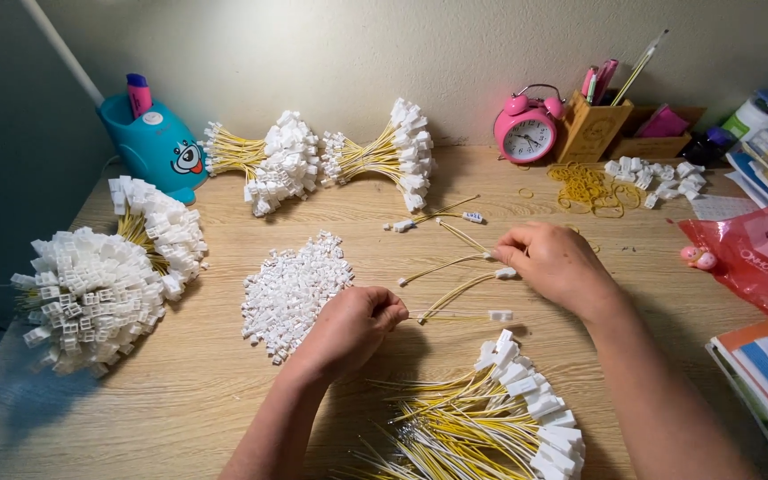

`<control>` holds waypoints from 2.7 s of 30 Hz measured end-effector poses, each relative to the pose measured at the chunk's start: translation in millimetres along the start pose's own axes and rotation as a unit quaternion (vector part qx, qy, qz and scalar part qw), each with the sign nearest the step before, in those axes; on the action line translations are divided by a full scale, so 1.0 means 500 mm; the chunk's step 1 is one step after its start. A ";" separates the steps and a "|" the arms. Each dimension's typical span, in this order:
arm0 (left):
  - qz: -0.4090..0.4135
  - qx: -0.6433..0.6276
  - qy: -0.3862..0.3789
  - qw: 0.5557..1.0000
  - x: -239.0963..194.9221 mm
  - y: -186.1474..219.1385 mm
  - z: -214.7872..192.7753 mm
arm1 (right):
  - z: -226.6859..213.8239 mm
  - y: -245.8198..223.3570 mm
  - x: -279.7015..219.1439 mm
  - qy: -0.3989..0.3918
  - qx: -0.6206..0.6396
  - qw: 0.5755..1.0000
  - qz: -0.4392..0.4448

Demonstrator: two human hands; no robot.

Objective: The person assembles small white plastic connectors onto the ends of yellow wires by hand. They repeatedly pick up a wire and a connector, fit the connector onto the wire end, and place the finished assembly on the table. The task is performed at a wooden desk under a desk lamp.

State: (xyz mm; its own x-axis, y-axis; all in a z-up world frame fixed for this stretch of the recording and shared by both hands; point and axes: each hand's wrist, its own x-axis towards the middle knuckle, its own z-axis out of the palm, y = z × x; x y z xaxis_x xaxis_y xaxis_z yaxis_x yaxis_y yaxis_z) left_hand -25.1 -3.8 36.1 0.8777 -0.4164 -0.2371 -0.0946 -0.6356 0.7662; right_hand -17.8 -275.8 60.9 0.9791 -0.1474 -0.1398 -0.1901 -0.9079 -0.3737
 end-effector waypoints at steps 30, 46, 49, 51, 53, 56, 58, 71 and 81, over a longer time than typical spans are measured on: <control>0.021 -0.001 -0.014 1.000 0.005 -0.005 -0.010 | 0.127 0.033 0.108 0.104 0.022 0.950 -0.293; 0.012 0.002 0.009 1.000 0.004 0.005 -0.002 | 0.104 -0.124 -0.040 -0.209 0.239 0.937 -0.146; 0.015 -0.017 0.018 1.000 0.004 0.006 0.001 | 0.097 -0.117 -0.034 -0.218 0.289 0.928 -0.084; 0.007 -0.063 0.013 0.998 0.023 -0.021 0.015 | 0.098 -0.117 -0.034 -0.209 0.291 0.930 -0.084; -0.002 -0.108 0.007 0.994 0.036 -0.039 0.020 | 0.098 -0.114 -0.033 -0.199 0.294 0.931 -0.084; -0.004 -0.226 0.020 0.974 0.039 -0.048 0.009 | 0.092 -0.108 -0.032 -0.166 0.311 0.932 -0.080; -0.028 -0.289 0.028 0.957 0.031 -0.040 -0.005 | 0.079 -0.104 -0.035 -0.150 0.311 0.936 -0.067; 0.005 -0.299 0.043 0.953 0.051 -0.065 0.034 | 0.079 -0.102 -0.037 -0.136 0.291 0.942 -0.095; -0.003 -0.350 0.057 0.935 0.053 -0.064 0.038 | 0.079 -0.100 -0.036 -0.128 0.286 0.944 -0.103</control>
State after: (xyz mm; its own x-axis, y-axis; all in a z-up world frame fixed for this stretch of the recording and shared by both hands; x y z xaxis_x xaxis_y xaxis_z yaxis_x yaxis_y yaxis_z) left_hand -7.9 -7.0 -5.9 0.9257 -0.3164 -0.2073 0.2053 -0.0402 0.9779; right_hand -28.9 -212.3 46.0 0.9638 0.1764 -0.1999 -0.0764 -0.5356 -0.8410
